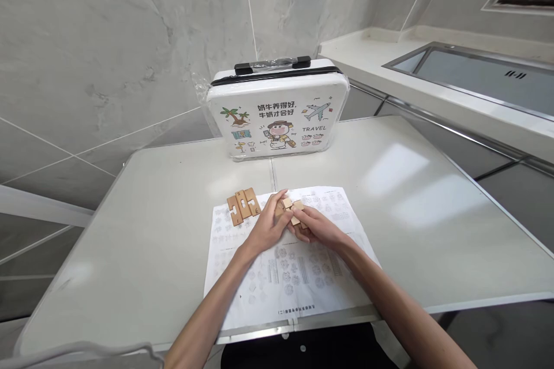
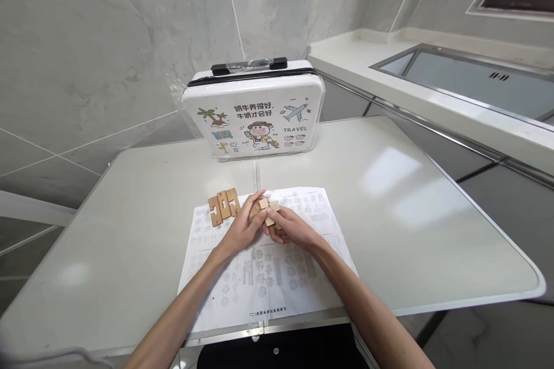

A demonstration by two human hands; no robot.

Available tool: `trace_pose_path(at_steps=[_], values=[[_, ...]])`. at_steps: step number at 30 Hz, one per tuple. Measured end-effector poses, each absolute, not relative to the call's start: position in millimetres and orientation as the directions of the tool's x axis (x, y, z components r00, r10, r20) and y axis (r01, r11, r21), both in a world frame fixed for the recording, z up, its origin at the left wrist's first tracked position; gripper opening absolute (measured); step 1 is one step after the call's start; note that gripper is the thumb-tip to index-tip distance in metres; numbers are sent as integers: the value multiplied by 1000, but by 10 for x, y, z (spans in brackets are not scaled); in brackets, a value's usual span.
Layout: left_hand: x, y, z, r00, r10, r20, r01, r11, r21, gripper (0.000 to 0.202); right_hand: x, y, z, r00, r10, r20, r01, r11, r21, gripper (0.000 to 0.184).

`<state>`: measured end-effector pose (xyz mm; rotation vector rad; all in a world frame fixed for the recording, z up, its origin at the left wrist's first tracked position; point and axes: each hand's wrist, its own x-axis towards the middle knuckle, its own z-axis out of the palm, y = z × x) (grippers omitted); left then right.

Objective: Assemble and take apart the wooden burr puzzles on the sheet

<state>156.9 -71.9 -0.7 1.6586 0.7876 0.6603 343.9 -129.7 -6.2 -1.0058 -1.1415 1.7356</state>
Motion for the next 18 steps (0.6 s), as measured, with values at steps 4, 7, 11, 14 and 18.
trace_pose_path(at_steps=[4,7,11,14,18], values=[[1535,-670,-66,620,784,0,-38,30,999,70,3435,-1286,-78,-274,945,-177,-261,-250,-932,55],[1516,-642,-93,626,779,-26,-130,138,982,77,3439,-1275,-99,-210,963,-170,-326,-233,-916,54],[1525,-640,-145,628,777,-41,-265,264,927,74,3445,-1268,-102,-141,973,-183,-344,-222,-913,53],[1550,-646,-196,616,786,-49,-354,332,874,70,3445,-1267,-103,-90,979,-185,-340,-205,-918,55],[1585,-646,-210,598,794,-109,-380,401,834,65,3449,-1256,-161,25,984,-175,-311,-159,-937,54]])
